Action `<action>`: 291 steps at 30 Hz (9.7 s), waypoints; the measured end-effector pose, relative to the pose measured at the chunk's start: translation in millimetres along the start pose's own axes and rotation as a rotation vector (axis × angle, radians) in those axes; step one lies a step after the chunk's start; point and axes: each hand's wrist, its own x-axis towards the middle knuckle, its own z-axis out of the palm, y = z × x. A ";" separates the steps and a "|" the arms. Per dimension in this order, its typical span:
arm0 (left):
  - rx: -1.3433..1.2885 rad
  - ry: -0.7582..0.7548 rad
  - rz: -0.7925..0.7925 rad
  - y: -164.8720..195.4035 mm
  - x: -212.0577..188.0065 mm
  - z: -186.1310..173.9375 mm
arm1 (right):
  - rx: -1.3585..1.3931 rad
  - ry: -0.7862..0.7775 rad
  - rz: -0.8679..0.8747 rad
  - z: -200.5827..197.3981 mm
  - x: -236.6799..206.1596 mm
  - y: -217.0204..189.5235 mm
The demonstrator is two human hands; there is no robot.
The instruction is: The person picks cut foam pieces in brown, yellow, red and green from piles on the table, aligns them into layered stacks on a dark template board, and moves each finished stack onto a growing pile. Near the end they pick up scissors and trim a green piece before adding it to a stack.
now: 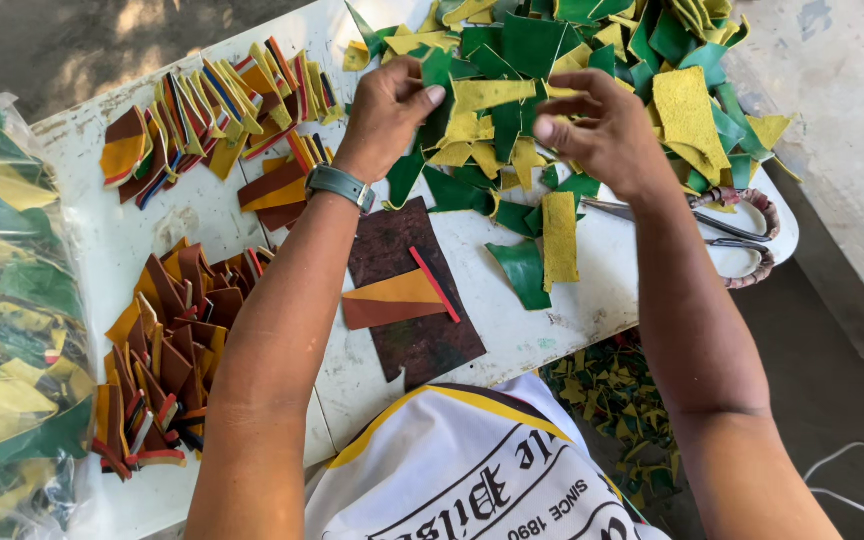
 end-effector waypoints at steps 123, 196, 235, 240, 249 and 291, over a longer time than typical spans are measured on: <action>-0.152 0.202 0.299 120.9 -96.9 58.3 | 0.337 -0.240 -0.074 94.6 -141.3 -23.8; 0.697 -0.179 0.064 64.3 -233.1 31.4 | -0.223 -0.242 0.398 123.4 -100.6 0.1; 1.112 0.061 0.014 33.3 -280.0 45.1 | -0.556 -0.606 0.319 155.2 -57.3 -4.1; 1.009 0.016 -0.083 32.4 -275.2 41.6 | -0.863 -0.480 0.031 156.8 -73.7 -8.6; 0.828 0.121 -0.097 26.3 -238.7 29.8 | -0.778 -0.388 -0.193 152.1 -83.3 4.8; 0.102 0.002 -0.129 80.4 -212.7 -16.6 | 0.576 -0.685 0.206 144.2 -79.4 -1.7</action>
